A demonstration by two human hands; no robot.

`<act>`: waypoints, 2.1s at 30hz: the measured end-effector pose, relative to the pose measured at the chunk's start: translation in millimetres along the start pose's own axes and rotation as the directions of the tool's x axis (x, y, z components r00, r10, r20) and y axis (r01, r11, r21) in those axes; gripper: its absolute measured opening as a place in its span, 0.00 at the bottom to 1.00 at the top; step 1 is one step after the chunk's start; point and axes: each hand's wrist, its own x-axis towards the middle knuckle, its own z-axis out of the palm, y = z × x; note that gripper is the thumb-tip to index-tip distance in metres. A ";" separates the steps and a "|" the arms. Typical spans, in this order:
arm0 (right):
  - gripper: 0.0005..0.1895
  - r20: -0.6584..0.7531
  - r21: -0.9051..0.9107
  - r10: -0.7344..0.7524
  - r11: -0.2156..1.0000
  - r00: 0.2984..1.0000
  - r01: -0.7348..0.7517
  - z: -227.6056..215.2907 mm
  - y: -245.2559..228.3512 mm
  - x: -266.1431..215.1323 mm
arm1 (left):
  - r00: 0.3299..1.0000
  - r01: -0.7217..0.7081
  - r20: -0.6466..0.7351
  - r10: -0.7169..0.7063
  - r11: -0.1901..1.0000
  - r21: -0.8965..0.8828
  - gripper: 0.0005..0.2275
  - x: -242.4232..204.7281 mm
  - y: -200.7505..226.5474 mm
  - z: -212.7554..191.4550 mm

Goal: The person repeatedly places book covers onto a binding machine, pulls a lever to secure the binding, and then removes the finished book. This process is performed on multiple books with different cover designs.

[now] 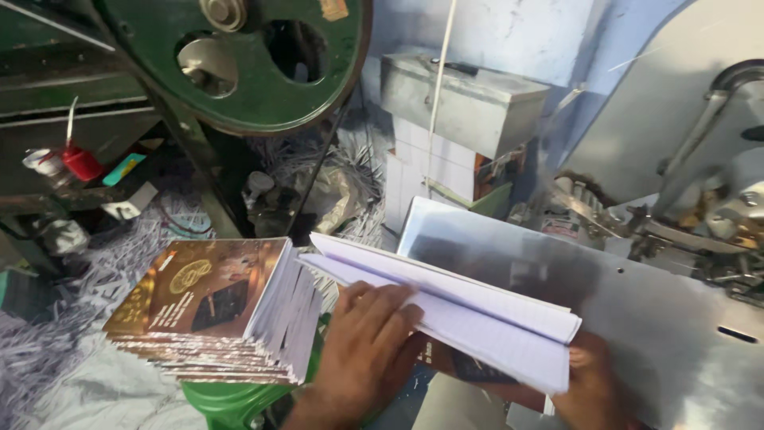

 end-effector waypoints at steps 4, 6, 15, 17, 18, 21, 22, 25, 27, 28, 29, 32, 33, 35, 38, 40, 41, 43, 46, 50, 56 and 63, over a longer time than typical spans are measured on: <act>0.18 -0.055 0.104 0.234 0.968 0.971 -0.228 -17.8 4.6 -10.4 | 0.747 0.479 0.452 -0.487 0.867 0.142 0.11 22.1 -56.8 -22.7; 0.19 -0.085 0.254 0.287 0.932 0.954 -0.258 -21.1 0.3 -12.5 | 0.493 0.739 0.628 -0.602 0.671 0.062 0.13 18.0 -88.8 -39.1; 0.23 -0.044 0.544 0.395 0.780 0.918 -0.309 -17.8 -66.9 5.7 | 0.678 0.733 0.209 -0.704 0.628 -0.262 0.08 -77.7 -103.3 23.3; 0.27 -0.032 0.585 0.420 0.744 0.907 -0.323 -7.7 -81.2 11.9 | 0.907 0.334 -0.323 -0.269 0.928 0.166 0.06 -90.3 -96.4 27.6; 0.28 -0.037 0.594 0.425 0.737 0.904 -0.322 -3.8 -88.4 14.8 | 0.873 0.384 -0.324 -0.365 0.923 -0.005 0.08 -86.5 -104.6 27.9; 0.24 0.117 0.618 0.406 0.685 0.907 -0.386 0.6 -113.5 18.5 | 0.739 0.489 -0.223 -0.635 0.735 -0.470 0.13 -76.6 -136.1 7.3; 0.22 0.191 0.623 0.389 0.662 0.901 -0.417 1.4 -122.3 20.4 | 0.768 0.535 -0.283 -0.574 0.819 -0.209 0.13 -80.0 -138.2 -5.1; 0.32 0.055 0.041 -0.324 0.946 0.945 0.322 7.3 -145.9 17.4 | 0.769 0.513 -0.317 -0.555 0.832 -0.210 0.06 -65.3 -150.7 -30.2; 0.24 0.087 0.217 -0.112 0.972 0.990 0.091 22.3 -151.3 24.1 | 0.766 0.494 -0.302 -0.567 0.821 -0.287 0.04 -54.3 -144.1 -45.8; 0.21 0.115 0.301 -0.011 0.953 0.993 -0.024 27.3 -150.7 29.1 | 0.732 0.571 -0.252 -0.634 0.771 -0.283 0.04 -40.0 -145.4 -48.4; 0.21 0.125 0.154 0.133 0.976 0.983 -0.151 30.8 -147.4 35.1 | 0.688 0.646 -0.203 -0.696 0.716 -0.266 0.05 -27.4 -146.1 -53.3; 0.21 0.088 0.029 0.415 0.908 0.906 -0.419 36.0 -126.6 55.4 | 0.386 0.904 0.009 -0.922 0.377 -0.201 0.06 13.1 -157.1 -48.8; 0.20 0.094 0.195 0.425 0.879 0.900 -0.435 35.3 -117.1 61.9 | 0.336 0.924 0.042 -0.941 0.321 -0.210 0.06 21.4 -161.2 -38.0; 0.18 0.067 0.410 0.457 0.798 0.887 -0.442 30.0 -95.9 76.6 | 0.193 0.910 0.317 -0.928 0.049 -0.411 0.10 41.9 -179.8 -8.2; 0.17 -0.045 0.454 0.519 0.772 0.853 -0.446 8.1 -59.0 94.9 | 0.237 0.813 0.535 -0.811 -0.136 -0.567 0.11 51.0 -202.5 45.5; 0.21 -0.133 0.331 0.540 0.815 0.831 -0.476 -13.8 -33.4 99.7 | 0.261 0.755 0.625 -0.736 -0.249 -0.607 0.12 51.9 -212.1 81.1; 0.19 -0.168 0.346 0.488 0.843 0.857 -0.412 -20.3 -21.5 100.4 | 0.321 0.747 0.636 -0.702 -0.225 -0.626 0.11 53.5 -215.0 100.1; 0.20 -0.234 0.365 0.378 0.888 0.896 -0.280 -36.5 1.2 103.6 | 0.397 0.721 0.606 -0.690 -0.174 -0.671 0.11 55.3 -217.4 134.8; 0.18 -0.297 0.369 0.589 0.797 0.751 -0.479 -53.6 26.1 111.0 | 0.416 0.682 0.486 -0.768 -0.090 -0.726 0.12 57.2 -214.8 176.5; 0.18 -0.313 0.489 0.519 0.806 0.796 -0.333 -59.6 35.4 112.3 | 0.347 0.720 0.295 -0.890 0.051 -0.692 0.11 68.7 -209.6 202.5; 0.16 -0.576 -0.056 0.379 0.866 0.724 -0.498 -57.7 4.2 95.5 | 0.363 0.806 0.037 -0.931 0.294 -0.513 0.07 89.9 -189.9 207.3; 0.13 -0.599 -0.440 0.011 0.831 0.801 -0.340 -49.0 -15.2 76.9 | 0.518 0.773 -0.118 -0.847 0.523 -0.360 0.11 74.1 -198.9 222.7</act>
